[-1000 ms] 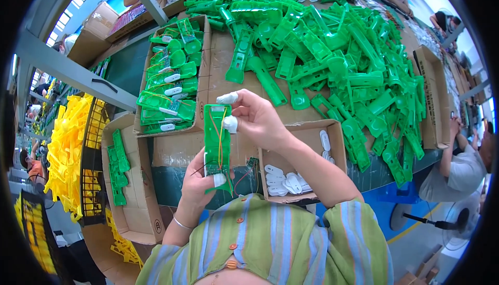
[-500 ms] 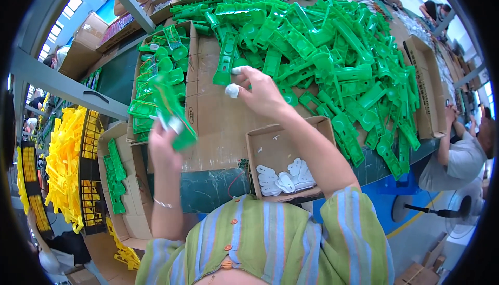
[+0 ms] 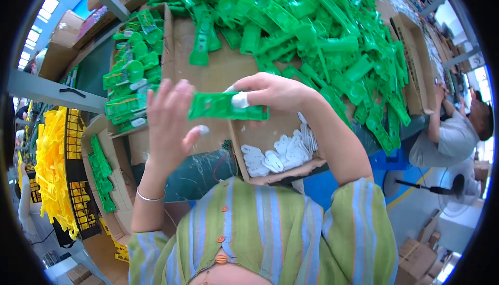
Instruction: Assembling circuit boards and switches into green plastic housings at a factory workbench.
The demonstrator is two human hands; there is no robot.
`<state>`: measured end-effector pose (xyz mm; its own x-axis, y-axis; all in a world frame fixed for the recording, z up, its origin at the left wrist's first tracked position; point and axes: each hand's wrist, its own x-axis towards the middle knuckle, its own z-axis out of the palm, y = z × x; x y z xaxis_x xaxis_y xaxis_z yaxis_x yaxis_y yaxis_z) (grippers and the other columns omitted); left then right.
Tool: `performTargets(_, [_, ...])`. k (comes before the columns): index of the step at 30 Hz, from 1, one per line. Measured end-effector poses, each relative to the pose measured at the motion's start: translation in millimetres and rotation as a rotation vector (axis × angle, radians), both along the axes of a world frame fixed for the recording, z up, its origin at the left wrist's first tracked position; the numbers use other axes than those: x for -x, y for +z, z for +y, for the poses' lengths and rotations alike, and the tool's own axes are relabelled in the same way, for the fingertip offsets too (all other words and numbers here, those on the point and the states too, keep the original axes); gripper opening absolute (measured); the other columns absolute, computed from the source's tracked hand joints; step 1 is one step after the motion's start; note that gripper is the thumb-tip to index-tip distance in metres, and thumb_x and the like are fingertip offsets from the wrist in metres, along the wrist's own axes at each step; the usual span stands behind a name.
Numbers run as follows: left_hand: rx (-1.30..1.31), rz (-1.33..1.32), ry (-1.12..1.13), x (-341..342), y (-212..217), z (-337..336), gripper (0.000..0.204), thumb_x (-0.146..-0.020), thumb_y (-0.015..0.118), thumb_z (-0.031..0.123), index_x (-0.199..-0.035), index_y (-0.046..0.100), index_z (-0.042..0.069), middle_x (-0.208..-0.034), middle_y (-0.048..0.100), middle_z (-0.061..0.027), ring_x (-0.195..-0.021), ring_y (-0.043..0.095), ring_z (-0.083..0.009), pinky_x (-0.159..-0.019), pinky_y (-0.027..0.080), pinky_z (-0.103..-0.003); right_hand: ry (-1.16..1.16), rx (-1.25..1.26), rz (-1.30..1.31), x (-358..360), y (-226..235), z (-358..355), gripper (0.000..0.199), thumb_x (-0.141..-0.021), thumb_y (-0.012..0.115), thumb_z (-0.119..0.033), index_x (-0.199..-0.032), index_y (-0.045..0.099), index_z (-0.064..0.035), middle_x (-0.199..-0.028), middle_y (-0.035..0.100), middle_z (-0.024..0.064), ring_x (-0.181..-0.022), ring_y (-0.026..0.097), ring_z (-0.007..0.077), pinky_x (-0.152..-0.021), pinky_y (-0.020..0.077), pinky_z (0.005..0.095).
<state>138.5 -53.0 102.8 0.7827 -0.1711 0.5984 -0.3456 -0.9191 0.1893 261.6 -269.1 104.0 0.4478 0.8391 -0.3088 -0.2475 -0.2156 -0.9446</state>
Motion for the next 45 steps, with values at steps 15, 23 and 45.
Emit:
performTargets(15, [1.822, 0.636, -0.222, 48, -50, -4, 0.054, -0.081, 0.061, 0.007, -0.128, 0.036, 0.000, -0.102, 0.054, -0.0080, -0.096, 0.053, -0.0166, -0.081, 0.046, -0.031, -0.215, 0.850, -1.119, 60, -95, -68, 0.026, -0.068, 0.059, 0.001, -0.093, 0.054, -0.0003, -0.084, 0.056, 0.0188, -0.079, 0.059, 0.0365, -0.069, 0.0480, 0.0446])
performTargets(23, [1.711, 0.602, -0.084, 57, -58, -7, 0.056, -0.080, 0.062, 0.007, -0.128, 0.035, 0.001, -0.101, 0.054, -0.0101, -0.096, 0.055, -0.0187, -0.083, 0.047, -0.033, -0.050, 0.764, -1.100, 61, -89, -58, 0.030, -0.066, 0.058, 0.004, -0.095, 0.055, -0.0036, -0.087, 0.055, 0.0170, -0.086, 0.056, 0.0360, -0.075, 0.0457, 0.0442])
performTargets(45, [1.582, 0.556, -0.165, 75, -60, -24, 0.082, -0.076, 0.071, 0.025, -0.137, 0.021, 0.001, -0.124, 0.045, -0.0101, -0.109, 0.047, -0.0174, -0.091, 0.040, -0.030, -0.011, -0.207, -0.178, 90, -33, 32, 0.016, -0.080, 0.057, 0.003, -0.095, 0.052, 0.0007, -0.080, 0.058, 0.0016, -0.068, 0.055, 0.0049, -0.058, 0.0480, 0.0206])
